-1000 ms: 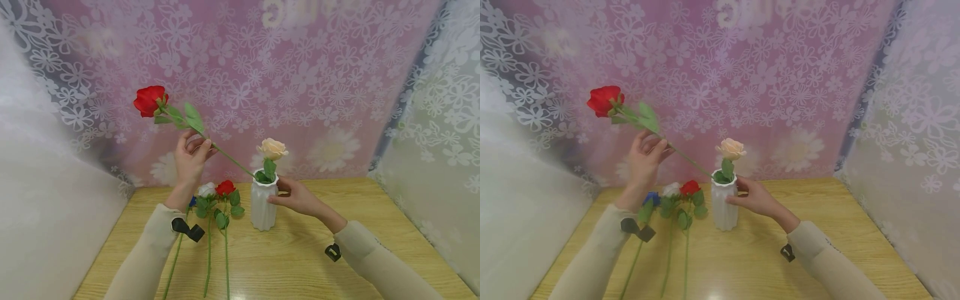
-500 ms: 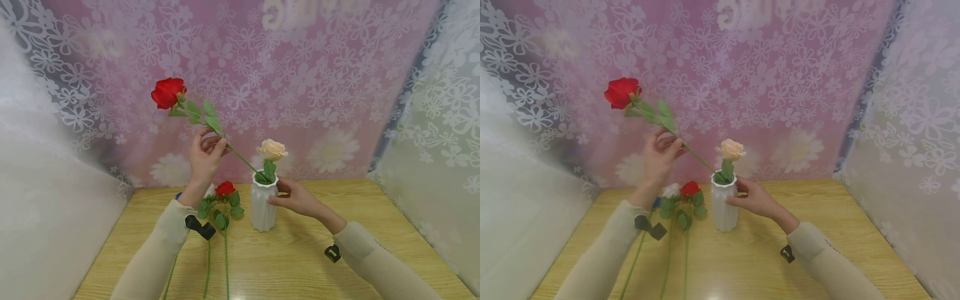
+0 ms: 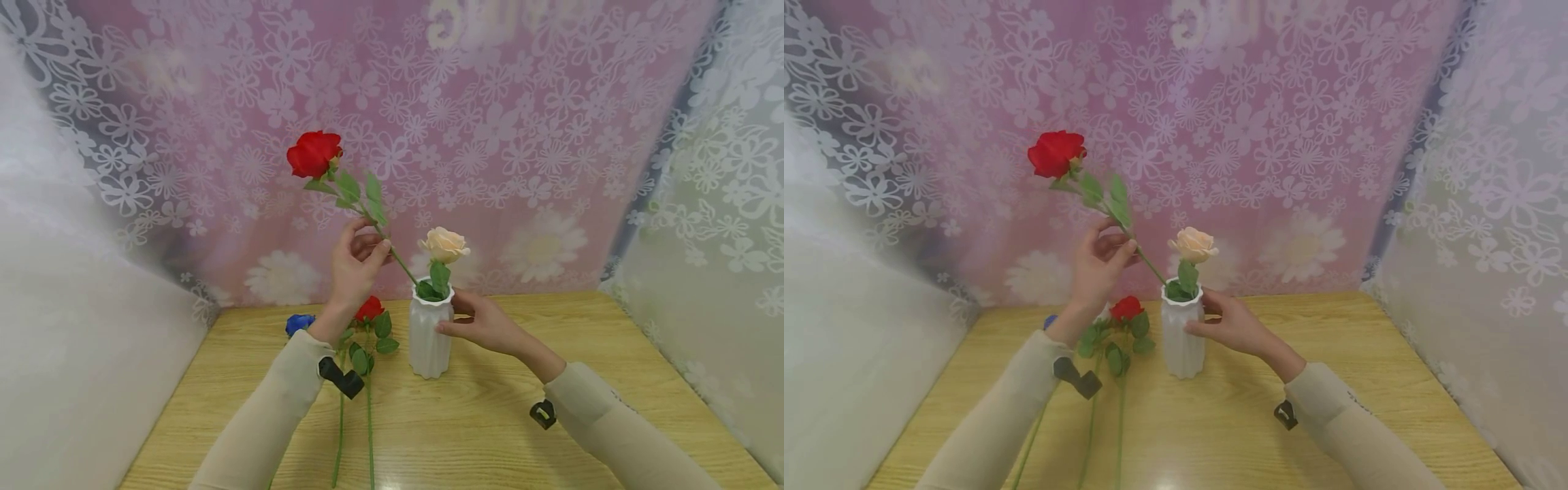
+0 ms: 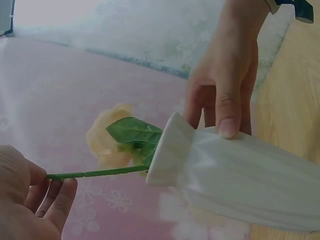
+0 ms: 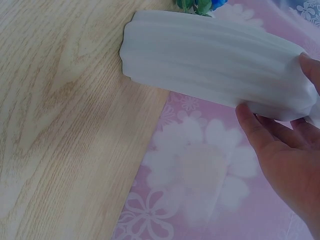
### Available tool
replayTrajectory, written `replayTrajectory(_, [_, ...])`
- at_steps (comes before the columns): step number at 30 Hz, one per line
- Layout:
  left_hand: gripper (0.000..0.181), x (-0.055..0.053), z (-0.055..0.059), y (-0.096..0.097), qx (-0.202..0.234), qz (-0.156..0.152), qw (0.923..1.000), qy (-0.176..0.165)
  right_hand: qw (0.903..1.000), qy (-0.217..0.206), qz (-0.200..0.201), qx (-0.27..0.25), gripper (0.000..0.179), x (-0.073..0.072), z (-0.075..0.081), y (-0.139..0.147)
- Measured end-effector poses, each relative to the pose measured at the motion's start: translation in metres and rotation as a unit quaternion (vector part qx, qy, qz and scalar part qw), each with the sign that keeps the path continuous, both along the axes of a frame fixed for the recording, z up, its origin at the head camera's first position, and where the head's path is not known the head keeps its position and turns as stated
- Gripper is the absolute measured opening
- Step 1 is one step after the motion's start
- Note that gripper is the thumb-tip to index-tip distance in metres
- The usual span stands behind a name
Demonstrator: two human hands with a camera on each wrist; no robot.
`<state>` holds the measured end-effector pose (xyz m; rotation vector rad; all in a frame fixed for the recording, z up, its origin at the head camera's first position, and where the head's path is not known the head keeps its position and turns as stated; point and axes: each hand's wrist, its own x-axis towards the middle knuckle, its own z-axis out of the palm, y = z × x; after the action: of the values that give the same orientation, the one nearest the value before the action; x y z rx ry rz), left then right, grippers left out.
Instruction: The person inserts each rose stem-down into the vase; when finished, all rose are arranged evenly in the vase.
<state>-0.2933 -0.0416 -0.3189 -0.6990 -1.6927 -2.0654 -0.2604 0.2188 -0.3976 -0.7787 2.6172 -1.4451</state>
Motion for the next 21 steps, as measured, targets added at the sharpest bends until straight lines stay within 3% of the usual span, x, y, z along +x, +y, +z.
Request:
replayTrajectory(10, [0.038, 0.001, -0.009, 0.014, -0.031, -0.020, 0.9993, 0.000, 0.9999, 0.006, 0.007, -0.006, 0.074, -0.001, -0.002, 0.001])
replayTrajectory(21, [0.030, 0.001, -0.022, 0.023, -0.069, -0.008, 0.9975, -0.015, 1.0000, 0.003, 0.006, -0.006, 0.074, -0.002, -0.001, 0.002])
